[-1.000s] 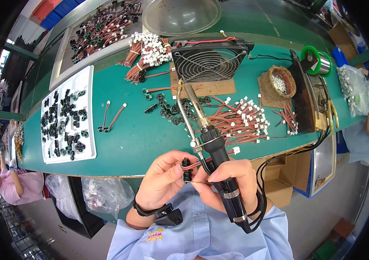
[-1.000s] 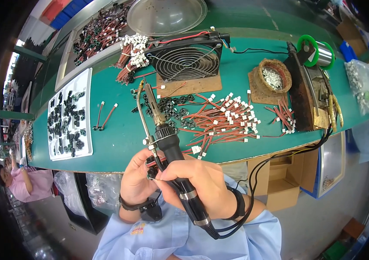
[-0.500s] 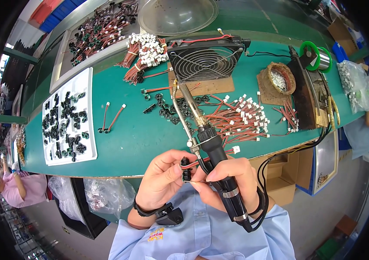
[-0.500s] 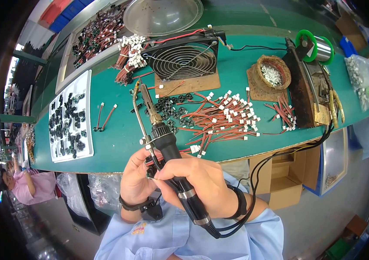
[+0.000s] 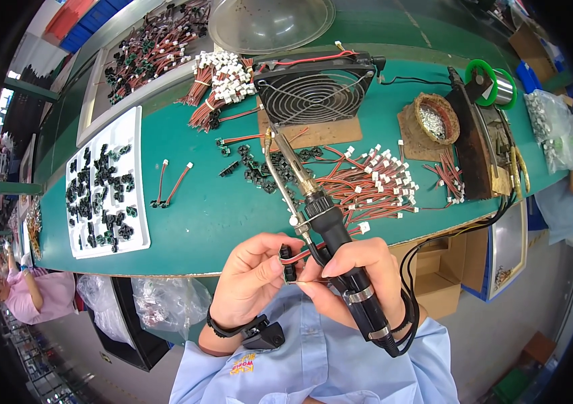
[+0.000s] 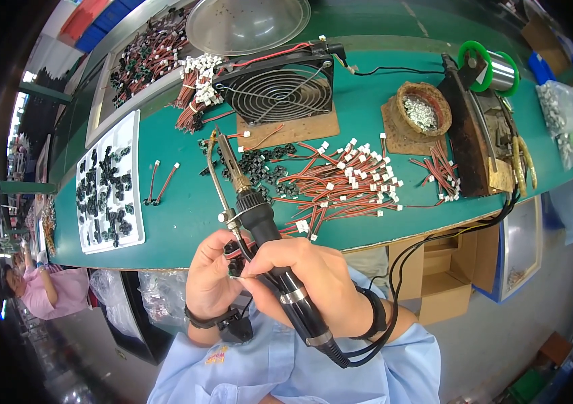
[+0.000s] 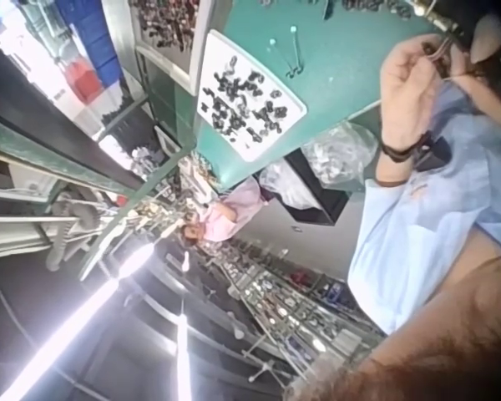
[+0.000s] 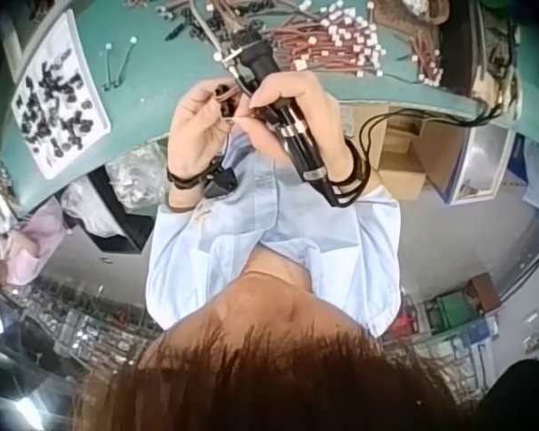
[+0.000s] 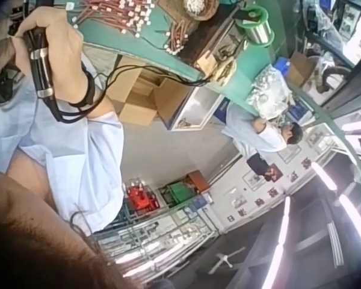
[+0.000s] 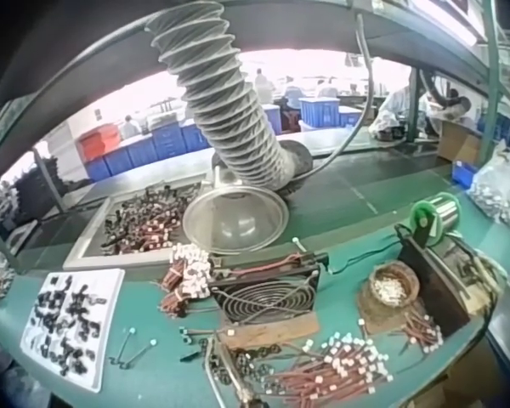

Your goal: Solder wires onto electronic components at a workbench.

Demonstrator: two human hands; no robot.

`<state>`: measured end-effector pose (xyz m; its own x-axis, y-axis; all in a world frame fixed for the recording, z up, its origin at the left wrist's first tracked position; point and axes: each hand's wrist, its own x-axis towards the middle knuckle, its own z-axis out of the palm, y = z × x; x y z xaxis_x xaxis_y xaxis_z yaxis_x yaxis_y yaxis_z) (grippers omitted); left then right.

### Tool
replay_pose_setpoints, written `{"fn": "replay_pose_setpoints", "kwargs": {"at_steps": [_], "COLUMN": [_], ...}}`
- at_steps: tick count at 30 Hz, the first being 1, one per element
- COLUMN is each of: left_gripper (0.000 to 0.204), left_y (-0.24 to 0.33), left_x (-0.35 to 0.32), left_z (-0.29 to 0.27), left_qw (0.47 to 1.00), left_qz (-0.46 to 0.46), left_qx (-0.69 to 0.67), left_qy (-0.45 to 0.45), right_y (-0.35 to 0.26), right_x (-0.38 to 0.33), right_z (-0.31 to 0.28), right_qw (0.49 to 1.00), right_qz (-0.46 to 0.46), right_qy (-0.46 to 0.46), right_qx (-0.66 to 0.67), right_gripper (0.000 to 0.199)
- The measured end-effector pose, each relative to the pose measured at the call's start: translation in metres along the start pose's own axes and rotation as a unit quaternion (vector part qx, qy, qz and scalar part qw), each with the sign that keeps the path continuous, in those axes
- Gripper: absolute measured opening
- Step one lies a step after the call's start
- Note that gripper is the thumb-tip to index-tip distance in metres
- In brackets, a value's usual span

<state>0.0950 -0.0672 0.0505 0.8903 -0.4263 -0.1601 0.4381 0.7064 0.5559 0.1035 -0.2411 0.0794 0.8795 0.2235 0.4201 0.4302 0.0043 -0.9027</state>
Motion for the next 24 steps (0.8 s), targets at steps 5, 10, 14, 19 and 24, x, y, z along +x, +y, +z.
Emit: {"fn": "replay_pose_setpoints", "kwargs": {"at_steps": [5,10,14,19,24], "left_gripper": [0.031,0.029,0.028,0.028,0.029], "left_y": [-0.0013,-0.0015,-0.0024,-0.0042,-0.0048], "left_x": [-0.0004,-0.0004,0.0007,0.0008,0.0012], "left_z": [0.0001,0.0,0.0003,-0.0003,0.0012], "left_qw": [1.0,0.999,0.999,0.998,0.997], "left_qz": [0.011,0.018,0.027,0.031,0.041], "left_qx": [0.014,0.033,0.041,0.048,0.062], "left_qy": [0.003,0.01,0.0,-0.004,-0.002], "right_y": [-0.0001,-0.0016,0.0007,-0.0018,0.001], "right_x": [0.0003,0.0008,-0.0022,0.0008,-0.0001], "right_z": [-0.0019,-0.005,-0.0056,-0.0077,-0.0075], "right_qw": [1.0,0.999,1.0,0.999,1.0], "right_qz": [0.009,0.011,0.021,0.002,-0.015], "right_qy": [-0.001,-0.002,-0.001,0.012,0.017], "right_qx": [-0.006,-0.033,-0.012,-0.034,-0.011], "right_gripper": [0.042,0.042,0.041,0.04,0.04]}}
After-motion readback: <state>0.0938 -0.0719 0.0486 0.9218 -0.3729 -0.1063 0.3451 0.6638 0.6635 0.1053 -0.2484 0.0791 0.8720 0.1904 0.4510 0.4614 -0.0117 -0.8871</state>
